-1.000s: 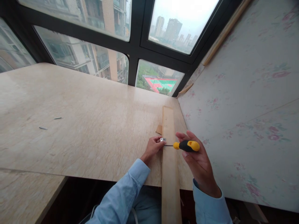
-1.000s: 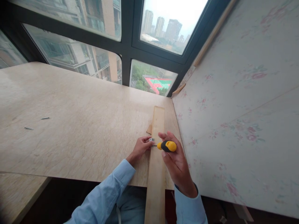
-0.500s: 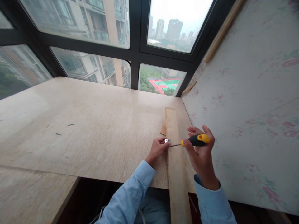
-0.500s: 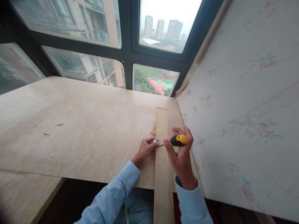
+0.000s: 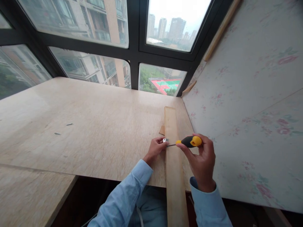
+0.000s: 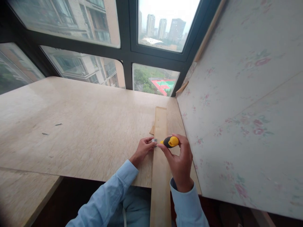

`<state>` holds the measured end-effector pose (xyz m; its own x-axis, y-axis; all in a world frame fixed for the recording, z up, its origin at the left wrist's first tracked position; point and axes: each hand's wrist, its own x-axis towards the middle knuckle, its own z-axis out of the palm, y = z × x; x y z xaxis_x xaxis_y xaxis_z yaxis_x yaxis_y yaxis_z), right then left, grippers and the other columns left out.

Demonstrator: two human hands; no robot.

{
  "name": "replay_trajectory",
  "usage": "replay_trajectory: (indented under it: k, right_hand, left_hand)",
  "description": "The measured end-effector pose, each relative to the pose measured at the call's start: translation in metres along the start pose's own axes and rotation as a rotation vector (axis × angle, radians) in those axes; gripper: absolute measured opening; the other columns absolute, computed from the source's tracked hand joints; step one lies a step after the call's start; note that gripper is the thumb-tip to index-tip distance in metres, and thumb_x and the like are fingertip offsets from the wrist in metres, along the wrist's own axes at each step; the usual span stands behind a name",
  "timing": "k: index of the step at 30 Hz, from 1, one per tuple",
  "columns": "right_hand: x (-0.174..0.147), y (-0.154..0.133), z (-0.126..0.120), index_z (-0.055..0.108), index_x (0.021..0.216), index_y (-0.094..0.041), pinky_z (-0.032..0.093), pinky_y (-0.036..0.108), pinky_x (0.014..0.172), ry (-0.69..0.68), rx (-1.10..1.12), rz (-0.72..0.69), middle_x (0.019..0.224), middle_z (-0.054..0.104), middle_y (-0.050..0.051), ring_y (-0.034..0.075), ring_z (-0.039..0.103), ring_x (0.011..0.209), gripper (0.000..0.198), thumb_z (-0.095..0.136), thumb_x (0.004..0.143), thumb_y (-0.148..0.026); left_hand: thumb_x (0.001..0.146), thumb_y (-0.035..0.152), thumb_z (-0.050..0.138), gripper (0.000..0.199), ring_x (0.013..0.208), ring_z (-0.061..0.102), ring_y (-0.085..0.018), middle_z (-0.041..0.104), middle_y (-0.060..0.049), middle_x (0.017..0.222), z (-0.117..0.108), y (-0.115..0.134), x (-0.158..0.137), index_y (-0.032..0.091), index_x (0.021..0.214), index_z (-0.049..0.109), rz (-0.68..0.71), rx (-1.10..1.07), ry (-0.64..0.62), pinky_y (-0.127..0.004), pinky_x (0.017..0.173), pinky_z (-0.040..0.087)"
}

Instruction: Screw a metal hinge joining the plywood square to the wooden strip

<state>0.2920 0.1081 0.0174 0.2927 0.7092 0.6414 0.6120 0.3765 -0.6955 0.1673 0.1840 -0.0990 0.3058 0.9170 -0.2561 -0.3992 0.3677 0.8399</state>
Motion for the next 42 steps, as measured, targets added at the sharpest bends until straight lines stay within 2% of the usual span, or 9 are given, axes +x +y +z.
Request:
replay_trajectory:
  k: [3,8,13,19,24,28,32,38,42]
  right_hand:
    - [0.004,0.004,0.007,0.053,0.108,-0.022,0.052,0.048,0.093,0.070,-0.092,-0.017,0.101,0.061,0.008,0.026,0.061,0.099,0.051,0.082,0.072,-0.044]
    - [-0.001,-0.013,0.007,0.027,0.141,-0.029,0.045,0.052,0.105,-0.161,0.284,0.126,0.141,0.047,0.013,0.025,0.048,0.131,0.058,0.058,0.093,-0.038]
    - [-0.008,-0.033,-0.006,0.039,0.135,-0.029,0.040,0.052,0.112,-0.239,0.404,0.153,0.146,0.046,0.011,0.024,0.043,0.138,0.048,0.058,0.092,-0.036]
    - [-0.006,-0.034,-0.013,0.056,0.112,-0.023,0.057,0.040,0.086,-0.157,0.073,0.085,0.110,0.067,0.008,0.023,0.067,0.098,0.039,0.073,0.082,-0.043]
    - [0.007,-0.024,-0.009,0.055,0.090,-0.020,0.053,0.032,0.060,0.046,-0.355,0.023,0.076,0.062,0.001,0.015,0.056,0.057,0.050,0.077,0.069,-0.060]
    - [0.007,-0.020,-0.005,0.046,0.125,-0.022,0.055,0.041,0.087,-0.085,-0.048,0.052,0.111,0.064,0.010,0.023,0.065,0.098,0.050,0.064,0.087,-0.049]
    - [-0.002,-0.025,-0.009,0.021,0.148,-0.029,0.048,0.048,0.102,-0.186,0.205,0.005,0.141,0.049,0.014,0.024,0.049,0.132,0.066,0.058,0.093,-0.033]
    - [0.002,-0.038,-0.022,0.057,0.124,-0.025,0.053,0.042,0.095,-0.178,-0.160,-0.243,0.117,0.066,0.009,0.023,0.063,0.109,0.032,0.060,0.093,-0.031]
    - [0.015,-0.036,-0.016,0.062,0.103,-0.021,0.055,0.039,0.078,-0.111,-0.342,-0.312,0.092,0.065,0.008,0.023,0.063,0.086,0.026,0.061,0.091,-0.044]
  left_hand:
    - [0.060,0.036,0.086,0.046,0.072,0.065,-0.016,0.073,-0.010,0.090,0.001,0.002,-0.001,0.011,0.096,0.073,0.014,0.000,-0.031,-0.023,0.059,0.047]
    - [0.058,0.035,0.087,0.044,0.070,0.063,-0.015,0.072,-0.009,0.087,0.000,0.000,0.000,0.011,0.093,0.072,0.031,-0.010,-0.051,-0.022,0.058,0.045]
    - [0.056,0.033,0.088,0.048,0.069,0.063,-0.015,0.072,-0.008,0.088,-0.001,-0.002,-0.001,0.011,0.095,0.071,0.009,-0.016,-0.010,-0.023,0.058,0.046]
    - [0.059,0.035,0.086,0.046,0.069,0.063,-0.015,0.072,-0.008,0.085,-0.002,-0.001,-0.004,0.011,0.096,0.071,0.041,0.012,-0.032,-0.023,0.057,0.047]
    - [0.059,0.032,0.086,0.044,0.067,0.062,-0.014,0.071,-0.008,0.083,-0.002,-0.003,-0.004,0.010,0.095,0.071,0.055,-0.009,-0.028,-0.021,0.055,0.046]
    - [0.057,0.034,0.087,0.047,0.065,0.062,-0.014,0.071,-0.007,0.083,-0.003,-0.006,-0.002,0.010,0.095,0.070,0.070,-0.029,-0.020,-0.021,0.053,0.046]
    - [0.056,0.037,0.088,0.051,0.067,0.063,-0.015,0.071,-0.007,0.084,-0.005,-0.010,0.001,0.010,0.096,0.070,0.076,-0.039,-0.013,-0.023,0.055,0.049]
    - [0.057,0.038,0.087,0.053,0.067,0.063,-0.015,0.071,-0.008,0.086,-0.007,-0.010,0.001,0.010,0.099,0.069,0.088,-0.014,-0.030,-0.023,0.056,0.049]
    - [0.060,0.037,0.086,0.049,0.069,0.064,-0.015,0.072,-0.008,0.088,-0.006,-0.007,-0.001,0.010,0.098,0.070,0.096,0.004,-0.035,-0.022,0.055,0.048]
